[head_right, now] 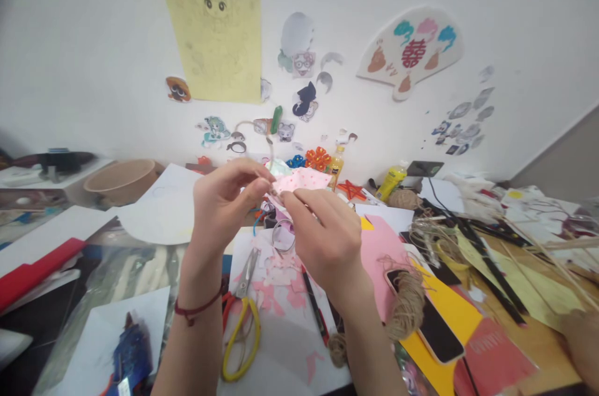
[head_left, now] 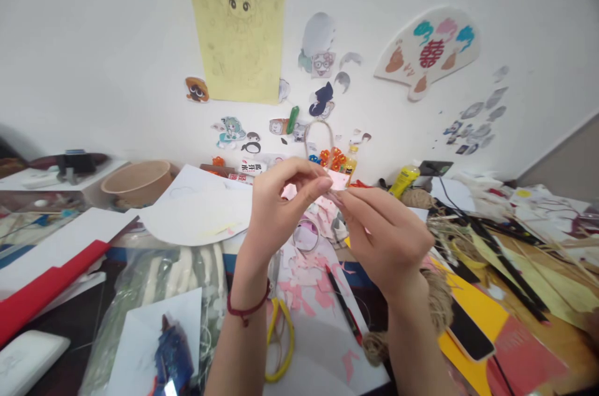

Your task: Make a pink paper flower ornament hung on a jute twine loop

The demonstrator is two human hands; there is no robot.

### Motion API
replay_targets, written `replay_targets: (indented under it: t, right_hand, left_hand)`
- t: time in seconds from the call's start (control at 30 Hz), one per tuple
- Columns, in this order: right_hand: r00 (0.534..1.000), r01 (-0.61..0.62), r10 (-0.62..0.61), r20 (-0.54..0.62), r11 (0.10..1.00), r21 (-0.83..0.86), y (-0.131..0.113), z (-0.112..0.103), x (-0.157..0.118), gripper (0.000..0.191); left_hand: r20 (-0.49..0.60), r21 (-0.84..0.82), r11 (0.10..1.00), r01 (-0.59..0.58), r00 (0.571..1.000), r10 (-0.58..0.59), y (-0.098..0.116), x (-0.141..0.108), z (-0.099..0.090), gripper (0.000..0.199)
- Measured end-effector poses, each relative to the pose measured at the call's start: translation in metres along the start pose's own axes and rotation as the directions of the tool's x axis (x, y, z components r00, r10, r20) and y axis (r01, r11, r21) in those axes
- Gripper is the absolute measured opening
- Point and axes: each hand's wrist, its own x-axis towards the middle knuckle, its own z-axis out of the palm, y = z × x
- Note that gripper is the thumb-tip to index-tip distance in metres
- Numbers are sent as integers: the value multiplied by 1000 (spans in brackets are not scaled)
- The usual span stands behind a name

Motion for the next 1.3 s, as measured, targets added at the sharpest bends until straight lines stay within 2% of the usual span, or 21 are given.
replay_targets:
  t: [0.13, 0.3, 0.43, 0.5, 0.6, 0.67, 0.73, 0.97, 1.13, 1.3]
  right_hand:
    - [995, 86, -94, -40, 979, -183, 2, -1, 0, 18]
    - [995, 79, -91, -40, 970, -230, 2, 0, -5, 26]
    - [999, 13, -21, -46, 986, -168, 2, 0, -5, 25]
    - [998, -66, 66, 1, 997, -46, 3, -4, -1, 25]
    - [966, -250, 232, 116, 950, 186, 6, -13, 5, 27]
    - [937, -348, 322, 138, 904, 249, 10, -17, 7, 24]
    - [918, -395, 376, 122, 882, 257, 14, -19, 7, 22]
    - [904, -427, 402, 142, 856, 291, 20, -15, 4, 28]
    - [938, -348, 338, 81, 905, 247, 19, -15, 5, 12]
    - [936, -349, 343, 78, 882, 316, 14, -16, 5, 17]
  left_hand:
    - [-25, 12, 999, 30, 999, -30, -1, 1, 1, 20]
    - [86, 78, 996, 33, 996, -40, 1, -2, 6, 15]
    - [64, 77, 995, 58, 996, -63, 4, -3, 9, 14]
    - [41, 91, 993, 73, 996, -77, 6, -3, 9, 13]
    - [34, 139, 988, 69, 997, -74, 7, -3, 6, 11]
    - [52, 178, 983, 51, 997, -61, 7, -3, 4, 10]
    - [73, 210, 977, 25, 996, -41, 7, -4, 4, 8]
    - [106, 272, 959, -74, 993, 46, 5, -5, 6, 6]
    - [157, 279, 958, -73, 987, 30, 6, -4, 5, 10]
    - [169, 256, 965, -63, 985, 20, 7, -3, 8, 13]
